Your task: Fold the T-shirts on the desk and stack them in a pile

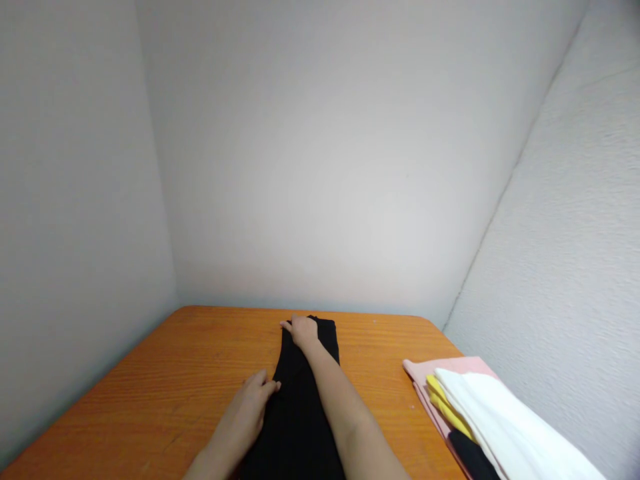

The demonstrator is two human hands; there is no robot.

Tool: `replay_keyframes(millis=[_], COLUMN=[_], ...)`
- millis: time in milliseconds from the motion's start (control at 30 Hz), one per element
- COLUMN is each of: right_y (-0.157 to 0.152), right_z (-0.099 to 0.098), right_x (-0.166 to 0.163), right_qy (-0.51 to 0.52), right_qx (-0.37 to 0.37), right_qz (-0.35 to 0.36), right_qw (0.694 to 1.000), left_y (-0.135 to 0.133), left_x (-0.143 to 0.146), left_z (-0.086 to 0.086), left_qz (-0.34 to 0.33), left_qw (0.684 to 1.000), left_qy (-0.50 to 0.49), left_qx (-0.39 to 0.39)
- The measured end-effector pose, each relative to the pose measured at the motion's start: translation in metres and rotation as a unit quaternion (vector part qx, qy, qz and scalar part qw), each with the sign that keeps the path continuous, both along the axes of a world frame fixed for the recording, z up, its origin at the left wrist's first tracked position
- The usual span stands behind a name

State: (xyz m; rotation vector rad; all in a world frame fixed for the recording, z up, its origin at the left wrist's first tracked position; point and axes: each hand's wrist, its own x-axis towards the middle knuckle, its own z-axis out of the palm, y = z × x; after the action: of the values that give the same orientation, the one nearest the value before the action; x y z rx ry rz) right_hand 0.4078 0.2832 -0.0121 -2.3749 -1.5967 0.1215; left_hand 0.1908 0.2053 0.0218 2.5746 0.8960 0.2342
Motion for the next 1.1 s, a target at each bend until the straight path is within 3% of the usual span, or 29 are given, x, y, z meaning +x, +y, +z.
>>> replay_keyframes(millis=[167,300,433,567,733,1100], right_y=[-0.03,-0.09,-0.165,-0.215,-0.231,-0.234], right_z=[0.023,0.033,0.021,0.005,0.001,0.003], right_x=[-0.006,-0.018,-0.037,-0.044,-0.038,-0.034], right_qy=[-0.003,-0.02,-0.015,0.015,0.031,0.022], right_qx=[0.048,0.079,0.072,0.026,0.025,0.031], right_qz=[0.009,0.021,0.098,0.147,0.162,0.171], right_qw=[0.999,0.996,0.992,0.989,0.986,0.985], left_y=[0.003,0.002,-0.005,-0.016,-0.024,-0.028], left_x=[-0.004,-0.008,-0.002,0.01,0.014,0.011], left_z=[-0.005,-0.005,0.0,-0.014,-0.035,-0.036], left_qz=[-0.011,-0.025,-0.053,-0.101,-0.12,-0.105], left_qw=[1.0,0.998,0.989,0.983,0.981,0.98], left_qy=[-0.022,-0.035,-0.056,-0.012,0.042,0.068], left_qx=[-0.001,0.043,0.128,0.152,0.147,0.157])
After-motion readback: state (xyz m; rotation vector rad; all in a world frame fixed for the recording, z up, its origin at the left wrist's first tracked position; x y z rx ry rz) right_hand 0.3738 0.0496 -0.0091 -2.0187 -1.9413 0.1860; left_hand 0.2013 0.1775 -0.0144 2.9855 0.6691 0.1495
